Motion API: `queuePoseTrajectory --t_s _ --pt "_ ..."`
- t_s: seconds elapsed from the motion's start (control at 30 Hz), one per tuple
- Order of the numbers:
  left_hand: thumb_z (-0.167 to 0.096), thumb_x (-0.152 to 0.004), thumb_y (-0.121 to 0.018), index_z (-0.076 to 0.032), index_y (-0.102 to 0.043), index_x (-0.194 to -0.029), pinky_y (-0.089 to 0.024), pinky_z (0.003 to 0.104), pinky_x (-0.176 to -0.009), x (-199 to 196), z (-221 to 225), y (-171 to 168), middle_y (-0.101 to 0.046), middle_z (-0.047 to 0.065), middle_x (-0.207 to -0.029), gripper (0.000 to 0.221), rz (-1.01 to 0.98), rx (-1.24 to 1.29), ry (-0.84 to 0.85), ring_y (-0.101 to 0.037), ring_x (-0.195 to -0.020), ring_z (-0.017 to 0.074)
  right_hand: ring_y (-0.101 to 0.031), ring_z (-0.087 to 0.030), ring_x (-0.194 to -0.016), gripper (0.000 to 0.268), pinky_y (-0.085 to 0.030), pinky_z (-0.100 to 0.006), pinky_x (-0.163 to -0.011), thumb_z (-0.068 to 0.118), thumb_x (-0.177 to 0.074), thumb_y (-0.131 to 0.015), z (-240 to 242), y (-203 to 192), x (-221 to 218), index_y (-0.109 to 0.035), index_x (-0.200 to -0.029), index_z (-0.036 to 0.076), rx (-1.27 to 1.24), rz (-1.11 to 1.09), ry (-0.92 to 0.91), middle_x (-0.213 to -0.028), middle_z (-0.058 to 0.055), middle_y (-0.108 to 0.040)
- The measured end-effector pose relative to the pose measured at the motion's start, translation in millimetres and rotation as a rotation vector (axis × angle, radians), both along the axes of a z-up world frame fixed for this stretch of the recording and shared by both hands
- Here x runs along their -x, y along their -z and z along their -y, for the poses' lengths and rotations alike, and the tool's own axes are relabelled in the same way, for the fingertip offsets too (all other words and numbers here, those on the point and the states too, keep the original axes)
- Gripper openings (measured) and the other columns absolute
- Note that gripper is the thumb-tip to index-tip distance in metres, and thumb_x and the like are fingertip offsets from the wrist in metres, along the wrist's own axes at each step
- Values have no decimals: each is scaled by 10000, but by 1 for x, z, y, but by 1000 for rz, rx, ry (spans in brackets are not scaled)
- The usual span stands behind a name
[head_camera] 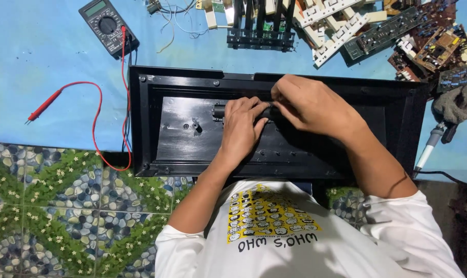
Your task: The person is reassembling an electronic keyboard by cleaning the casing with a cloth and brush, then positioning an internal component and securing it with a screwdriver.
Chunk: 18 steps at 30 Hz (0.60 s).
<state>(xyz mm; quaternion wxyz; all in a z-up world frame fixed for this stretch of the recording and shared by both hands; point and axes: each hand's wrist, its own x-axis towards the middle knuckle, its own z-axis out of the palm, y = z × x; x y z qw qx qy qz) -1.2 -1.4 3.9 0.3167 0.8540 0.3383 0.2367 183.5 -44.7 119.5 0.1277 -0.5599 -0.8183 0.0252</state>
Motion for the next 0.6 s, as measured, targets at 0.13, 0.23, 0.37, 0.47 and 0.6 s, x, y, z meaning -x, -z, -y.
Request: queuePoseTrajectory --t_s 0.13,0.23,0.37,0.47,0.6 --pt "-192 -937 -729 -118 -724 -1277 -277 418 -1102 0 1 0 -705 174 -1237 348 -13 -5 2 -588 -1227 296 -660 -271 -656 96 -536 -350 -548 141 -998 -659 0 -1 1 -573 -980 102 -24 48 -3 -735 -60 -586" --pt "-216 -932 -730 -138 -721 -1280 -287 420 -1098 -1 -1 1 -703 166 -1246 357 -30 -24 9 -587 -1230 297 -669 -281 -675 127 -543 -370 -553 185 -986 -665 -3 1 0 -570 -991 101 -38 53 1 -738 -64 -597" --pt "-236 -953 -706 -136 -713 -1295 -294 417 -1090 -1 0 -2 -701 169 -1253 356 -50 -25 16 -594 -1224 292 -668 -307 -686 113 -541 -375 -562 139 -953 -639 -4 -3 5 -534 -960 97 -11 -27 -59 -711 -86 -567" --pt "-253 -944 -717 -128 -720 -1280 -300 416 -1088 -1 -1 0 -702 164 -1257 358 -83 -44 13 -597 -1229 289 -672 -280 -663 119 -551 -345 -566 161 -1009 -628 -4 -2 7 -533 -1015 90 -114 22 -17 -710 -61 -550" --pt "-257 -942 -717 -127 -730 -1255 -298 412 -1087 -1 -2 -2 -703 164 -1247 339 -71 -46 11 -597 -1222 290 -698 -264 -678 189 -578 -355 -580 157 -987 -652 -6 11 6 -568 -1140 84 -179 9 -29 -740 -54 -613"
